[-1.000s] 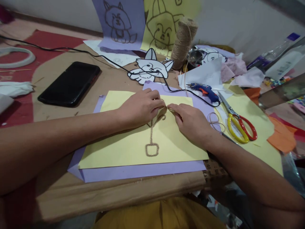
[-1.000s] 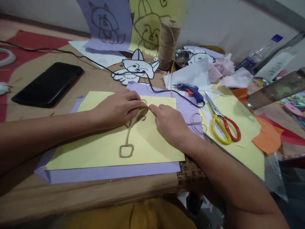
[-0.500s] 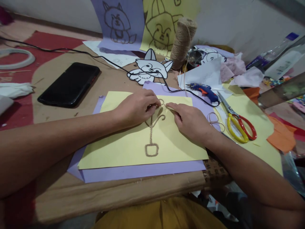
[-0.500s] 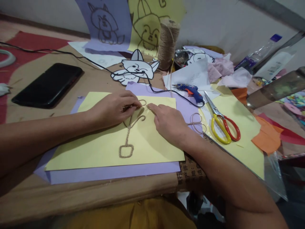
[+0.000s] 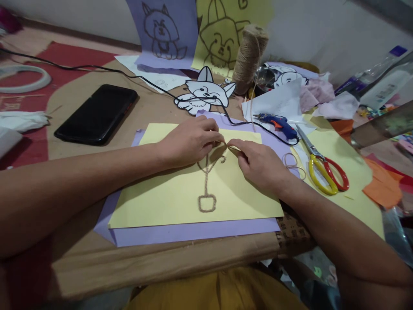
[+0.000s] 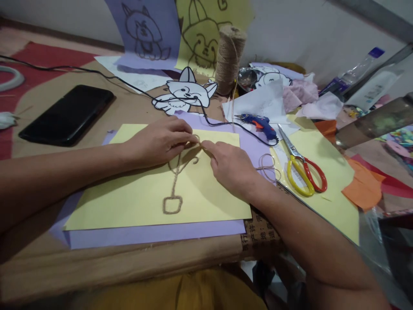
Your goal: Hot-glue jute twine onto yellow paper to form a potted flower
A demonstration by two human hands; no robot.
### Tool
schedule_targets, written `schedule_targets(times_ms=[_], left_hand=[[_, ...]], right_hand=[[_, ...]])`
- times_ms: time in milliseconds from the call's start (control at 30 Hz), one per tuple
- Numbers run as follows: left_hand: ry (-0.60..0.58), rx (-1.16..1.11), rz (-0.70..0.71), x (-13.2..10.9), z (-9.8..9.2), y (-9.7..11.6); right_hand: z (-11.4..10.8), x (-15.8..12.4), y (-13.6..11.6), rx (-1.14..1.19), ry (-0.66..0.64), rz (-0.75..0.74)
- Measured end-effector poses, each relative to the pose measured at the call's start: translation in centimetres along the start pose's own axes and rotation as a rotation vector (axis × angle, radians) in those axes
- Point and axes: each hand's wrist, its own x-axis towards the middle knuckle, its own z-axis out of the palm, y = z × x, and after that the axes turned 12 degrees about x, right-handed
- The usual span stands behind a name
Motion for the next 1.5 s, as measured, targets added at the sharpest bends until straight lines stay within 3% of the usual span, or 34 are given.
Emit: schedule_targets(times_ms=[333, 567, 800, 1500], left_hand=[[-0.029, 0.03, 0.09, 0.4, 0.4, -0.7], [-0.05, 0.024, 0.07, 0.2, 0.3, -0.4], [0.009, -0.13, -0.08, -0.2, 0.2, -0.6], [-0.003, -0.082, -0.052, -0.2, 0.6, -0.5]], right_hand=[[-0.1, -0.1, 0.1, -0.006, -0.019, -0.003], [-0.2, 0.1, -0.1, -0.024, -0.021, 0.01], [-0.2, 0.1, 0.1, 0.0, -0.021, -0.003], [-0.5, 0.9, -0.2, -0.086, -0.086, 0.023]])
